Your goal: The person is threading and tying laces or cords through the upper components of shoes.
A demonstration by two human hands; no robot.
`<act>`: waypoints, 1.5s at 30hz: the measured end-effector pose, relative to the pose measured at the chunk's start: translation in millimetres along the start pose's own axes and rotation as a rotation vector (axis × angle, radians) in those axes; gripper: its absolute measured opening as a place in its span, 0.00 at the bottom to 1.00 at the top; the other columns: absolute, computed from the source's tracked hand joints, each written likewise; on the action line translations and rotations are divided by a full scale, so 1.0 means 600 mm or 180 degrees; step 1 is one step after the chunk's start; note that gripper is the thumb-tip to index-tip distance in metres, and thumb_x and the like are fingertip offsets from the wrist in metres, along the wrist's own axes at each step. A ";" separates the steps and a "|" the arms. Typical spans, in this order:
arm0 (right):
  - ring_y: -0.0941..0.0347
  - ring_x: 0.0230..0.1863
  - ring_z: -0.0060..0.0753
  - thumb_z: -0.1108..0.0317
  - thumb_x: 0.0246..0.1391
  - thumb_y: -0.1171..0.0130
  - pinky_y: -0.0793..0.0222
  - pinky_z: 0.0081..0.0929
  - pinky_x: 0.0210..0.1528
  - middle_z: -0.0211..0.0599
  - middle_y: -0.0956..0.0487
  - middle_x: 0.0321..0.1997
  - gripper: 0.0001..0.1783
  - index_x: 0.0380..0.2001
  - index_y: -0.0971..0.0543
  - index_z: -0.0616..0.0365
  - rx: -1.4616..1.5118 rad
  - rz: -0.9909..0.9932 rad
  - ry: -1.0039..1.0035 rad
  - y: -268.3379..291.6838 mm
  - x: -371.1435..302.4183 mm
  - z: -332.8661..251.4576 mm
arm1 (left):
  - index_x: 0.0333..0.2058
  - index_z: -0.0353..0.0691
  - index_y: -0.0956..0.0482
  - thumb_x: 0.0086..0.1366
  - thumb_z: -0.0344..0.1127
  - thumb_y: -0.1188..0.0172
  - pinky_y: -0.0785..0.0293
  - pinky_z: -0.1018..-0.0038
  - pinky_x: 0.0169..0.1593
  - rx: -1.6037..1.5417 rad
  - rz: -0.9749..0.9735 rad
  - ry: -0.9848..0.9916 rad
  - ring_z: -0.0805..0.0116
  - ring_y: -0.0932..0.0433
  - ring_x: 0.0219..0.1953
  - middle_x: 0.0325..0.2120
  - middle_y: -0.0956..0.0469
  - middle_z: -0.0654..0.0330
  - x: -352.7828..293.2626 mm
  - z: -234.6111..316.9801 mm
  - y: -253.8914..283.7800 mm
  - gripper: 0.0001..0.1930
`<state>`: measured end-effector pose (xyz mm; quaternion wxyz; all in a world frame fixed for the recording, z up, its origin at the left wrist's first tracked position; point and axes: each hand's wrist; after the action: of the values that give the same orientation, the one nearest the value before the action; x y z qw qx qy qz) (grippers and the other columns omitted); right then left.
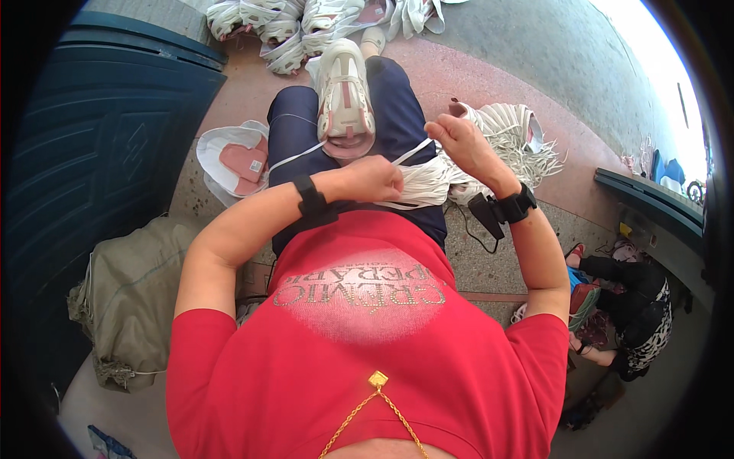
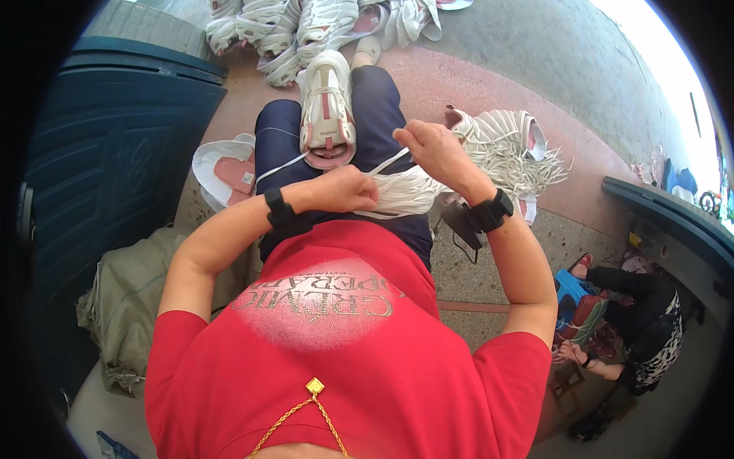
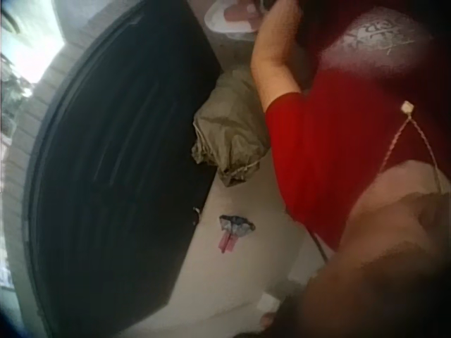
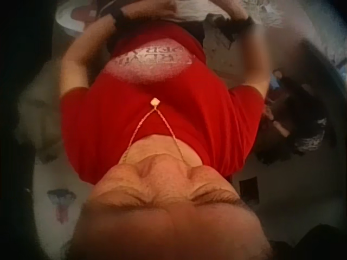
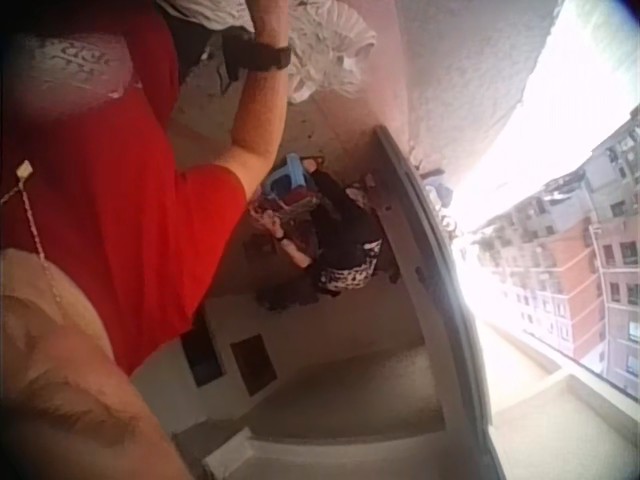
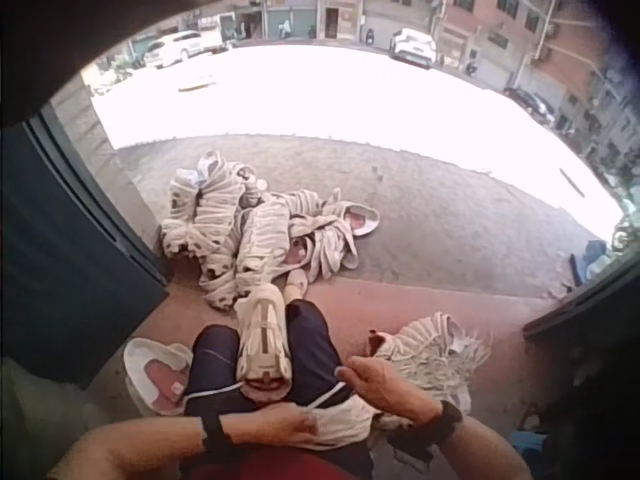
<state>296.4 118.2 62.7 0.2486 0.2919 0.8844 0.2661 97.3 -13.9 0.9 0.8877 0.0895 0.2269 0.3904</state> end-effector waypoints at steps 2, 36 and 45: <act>0.27 0.25 0.38 0.53 0.68 0.45 0.32 0.39 0.33 0.40 0.23 0.22 0.23 0.31 0.21 0.66 0.0633 0.0538 -0.0099 -0.007 0.008 0.040 | 0.31 0.36 0.17 0.56 0.42 0.34 0.21 0.59 0.35 0.1047 -0.0368 -0.0351 0.51 0.17 0.30 0.24 0.19 0.48 0.011 0.004 -0.014 0.13; 0.24 0.45 0.61 0.63 0.64 0.51 0.29 0.51 0.50 0.59 0.22 0.39 0.16 0.36 0.22 0.66 -0.0276 0.0523 -0.0236 -0.189 0.308 -0.005 | 0.49 0.36 0.23 0.64 0.30 0.42 0.23 0.58 0.46 0.0312 0.2600 0.0992 0.46 0.18 0.41 0.36 0.18 0.46 -0.012 -0.153 0.241 0.15; 0.24 0.44 0.63 0.63 0.64 0.52 0.29 0.52 0.50 0.60 0.21 0.39 0.16 0.35 0.22 0.67 -0.0298 0.0382 -0.0093 -0.186 0.334 0.010 | 0.51 0.34 0.24 0.64 0.30 0.41 0.22 0.63 0.44 -0.0103 0.2581 0.1003 0.51 0.17 0.39 0.35 0.17 0.47 -0.015 -0.174 0.249 0.17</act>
<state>115.6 173.1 -67.5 0.2585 0.3362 0.8482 0.3173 -54.6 79.0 -38.0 0.6184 0.0968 0.2999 0.7199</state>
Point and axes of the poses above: each hand's wrist, its own x-axis towards the middle knuckle, its own y-axis out of the back of the hand, z = x × y
